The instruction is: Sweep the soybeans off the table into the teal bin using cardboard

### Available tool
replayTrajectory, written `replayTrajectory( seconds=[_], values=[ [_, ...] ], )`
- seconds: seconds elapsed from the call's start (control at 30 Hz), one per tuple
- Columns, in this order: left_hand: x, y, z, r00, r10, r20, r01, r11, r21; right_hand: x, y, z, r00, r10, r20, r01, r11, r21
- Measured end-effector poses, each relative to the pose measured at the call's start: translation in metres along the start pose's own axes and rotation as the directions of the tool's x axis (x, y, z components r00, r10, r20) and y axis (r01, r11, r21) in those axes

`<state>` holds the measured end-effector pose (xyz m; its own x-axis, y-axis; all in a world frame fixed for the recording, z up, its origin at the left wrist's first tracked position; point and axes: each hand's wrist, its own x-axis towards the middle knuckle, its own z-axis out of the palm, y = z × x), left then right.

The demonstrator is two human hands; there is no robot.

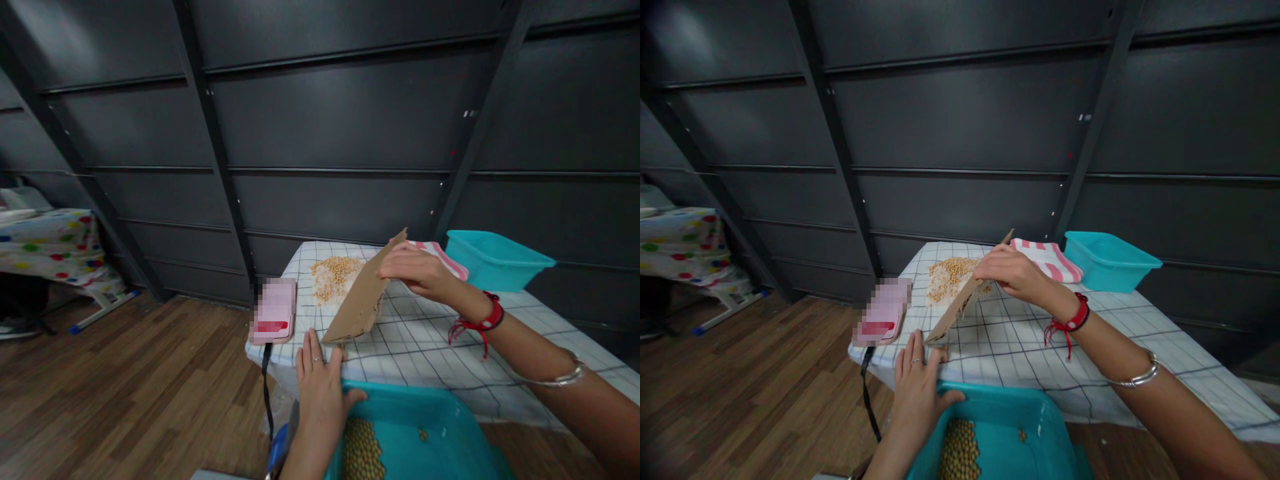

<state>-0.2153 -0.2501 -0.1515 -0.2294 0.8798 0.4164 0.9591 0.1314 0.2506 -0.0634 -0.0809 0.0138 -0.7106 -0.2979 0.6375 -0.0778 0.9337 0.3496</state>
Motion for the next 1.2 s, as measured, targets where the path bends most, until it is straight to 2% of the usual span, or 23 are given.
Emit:
replayTrajectory(
  seconds=[0.17,0.27,0.43,0.57,0.77,1.0,1.2],
  values=[
    [0.001,0.004,-0.003,0.999,-0.025,0.019,0.025,1.000,0.012,0.003,0.001,0.007,0.999,0.008,0.035,-0.008,1.000,0.004],
    [0.001,0.005,-0.004,0.999,-0.027,0.035,0.028,1.000,-0.005,-0.005,0.004,0.004,0.998,0.032,0.047,-0.032,0.999,-0.010],
    [0.000,0.001,-0.002,0.999,-0.012,0.042,0.014,0.999,-0.040,-0.017,0.004,-0.005,0.992,0.115,0.046,-0.113,0.992,-0.061],
    [0.001,-0.001,0.001,0.999,-0.010,0.038,0.012,0.999,-0.043,-0.015,0.000,-0.002,0.980,0.191,0.049,-0.184,0.974,-0.132],
    [-0.001,-0.001,0.002,0.999,-0.009,0.034,0.011,0.999,-0.048,-0.017,-0.004,-0.001,0.979,0.184,0.092,-0.166,0.970,-0.179],
    [-0.002,-0.004,0.006,0.999,0.017,-0.027,-0.018,0.999,-0.049,-0.025,-0.016,-0.018,0.964,0.222,0.143,-0.193,0.962,-0.191],
    [-0.002,-0.008,0.012,0.994,0.056,-0.090,-0.061,0.997,-0.054,-0.026,-0.026,-0.028,0.981,0.159,0.113,-0.136,0.972,-0.190]
  ],
)
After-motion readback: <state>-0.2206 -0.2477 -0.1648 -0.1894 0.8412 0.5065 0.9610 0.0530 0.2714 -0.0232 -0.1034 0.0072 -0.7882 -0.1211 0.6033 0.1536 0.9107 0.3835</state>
